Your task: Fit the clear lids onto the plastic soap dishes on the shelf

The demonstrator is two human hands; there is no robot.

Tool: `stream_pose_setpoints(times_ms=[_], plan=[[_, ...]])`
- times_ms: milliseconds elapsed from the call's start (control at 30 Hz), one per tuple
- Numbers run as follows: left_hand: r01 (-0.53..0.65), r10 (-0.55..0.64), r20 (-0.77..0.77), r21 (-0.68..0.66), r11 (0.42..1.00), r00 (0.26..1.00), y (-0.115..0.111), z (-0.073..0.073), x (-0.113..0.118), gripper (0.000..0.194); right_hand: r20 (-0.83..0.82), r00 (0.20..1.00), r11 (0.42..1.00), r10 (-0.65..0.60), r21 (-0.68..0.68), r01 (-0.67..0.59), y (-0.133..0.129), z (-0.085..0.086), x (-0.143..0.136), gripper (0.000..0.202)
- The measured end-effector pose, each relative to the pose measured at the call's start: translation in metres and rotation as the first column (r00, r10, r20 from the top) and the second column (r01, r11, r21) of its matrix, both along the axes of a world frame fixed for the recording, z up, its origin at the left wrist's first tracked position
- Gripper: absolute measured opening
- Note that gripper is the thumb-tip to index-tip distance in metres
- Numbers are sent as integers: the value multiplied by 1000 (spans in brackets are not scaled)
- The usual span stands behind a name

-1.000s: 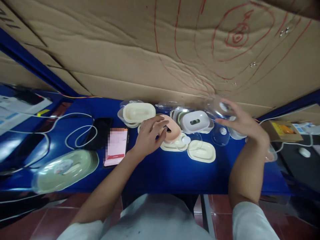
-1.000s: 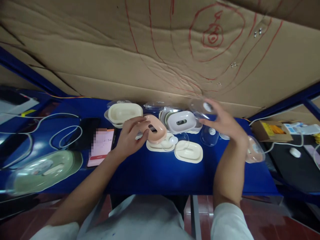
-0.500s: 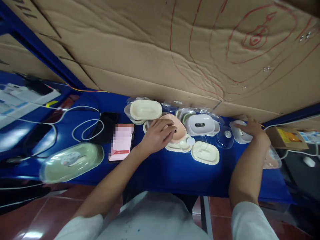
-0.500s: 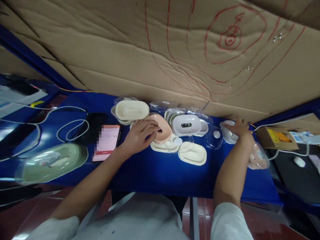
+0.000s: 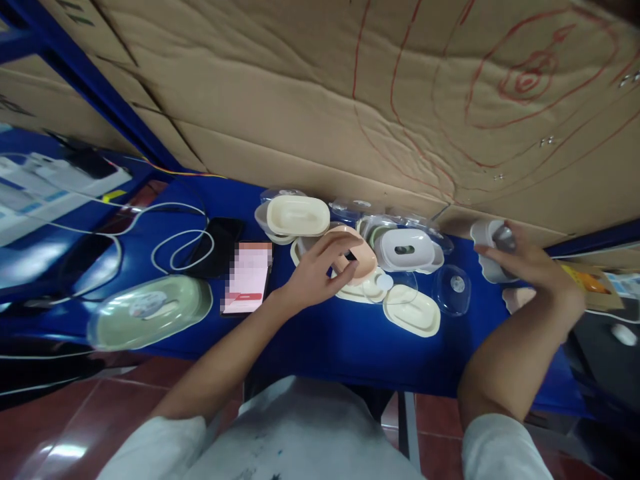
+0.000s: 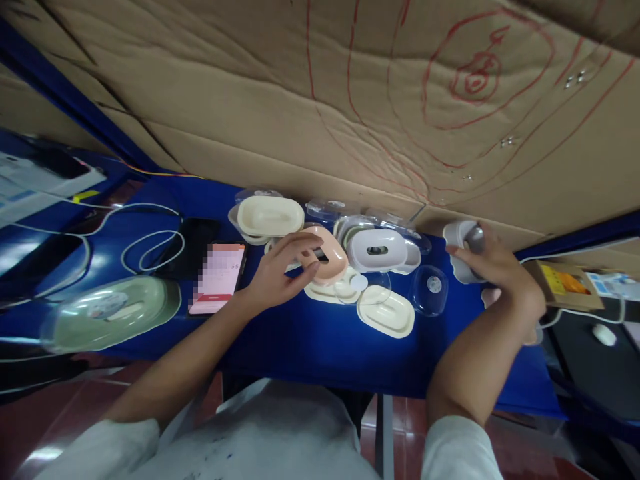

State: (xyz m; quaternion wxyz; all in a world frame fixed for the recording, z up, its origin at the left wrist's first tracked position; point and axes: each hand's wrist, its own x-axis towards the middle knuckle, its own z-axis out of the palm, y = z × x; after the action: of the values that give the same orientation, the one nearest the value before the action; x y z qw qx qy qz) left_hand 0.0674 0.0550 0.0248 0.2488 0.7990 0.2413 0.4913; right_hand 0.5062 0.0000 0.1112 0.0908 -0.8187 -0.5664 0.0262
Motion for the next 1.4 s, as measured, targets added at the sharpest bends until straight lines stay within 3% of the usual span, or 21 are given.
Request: stream_pose_setpoints(times_ms=[67,100,167,200,267,400,567,700,800,900,1000,1133,1267,1400], plan=[[154,-130,136,-189,970,982,-7,3,4,61,-153,981,993,117,40,-113,-3,19,-49,109],[253,-200,207,-277,927,958,-11,3,7,74,-214,937,960,276,113,-257,-3,24,-77,110],[444,-320,343,-389,807,883,-16,0,15,96,-228,769,799,597,262,-542,3,22,-136,112],[511,-351,404,-417,752,845,-18,-2,19,101,-207,699,723,685,313,-616,7,17,-163,107],[563,-320,507,-453,691,800,-19,-7,26,101,-174,611,624,772,391,-677,15,1,-207,83],[477,-76,594,-556,681,801,-16,-12,29,97,-138,584,555,800,541,-632,25,-27,-246,46],[430,47,605,-617,659,795,-15,-10,29,98,-66,614,524,787,596,-608,22,-33,-247,35],[416,24,593,-592,690,805,-9,-7,28,96,2,742,591,670,603,-535,26,-24,-236,41],[335,71,559,-588,736,826,6,-6,22,90,111,817,647,565,556,-522,39,-19,-217,45],[203,179,488,-630,750,854,24,-6,12,93,194,814,687,548,451,-570,54,-22,-195,42],[42,287,380,-662,748,880,38,-7,3,94,224,774,691,592,354,-631,65,-30,-180,39],[-130,401,319,-621,773,858,49,-7,-8,104,202,763,690,614,332,-643,62,-27,-175,39],[-74,387,438,-580,811,812,60,-6,-15,113,160,796,704,583,389,-594,44,-1,-161,40],[-8,391,489,-616,787,780,78,-9,-19,100,160,880,760,447,450,-468,5,15,-104,40]])
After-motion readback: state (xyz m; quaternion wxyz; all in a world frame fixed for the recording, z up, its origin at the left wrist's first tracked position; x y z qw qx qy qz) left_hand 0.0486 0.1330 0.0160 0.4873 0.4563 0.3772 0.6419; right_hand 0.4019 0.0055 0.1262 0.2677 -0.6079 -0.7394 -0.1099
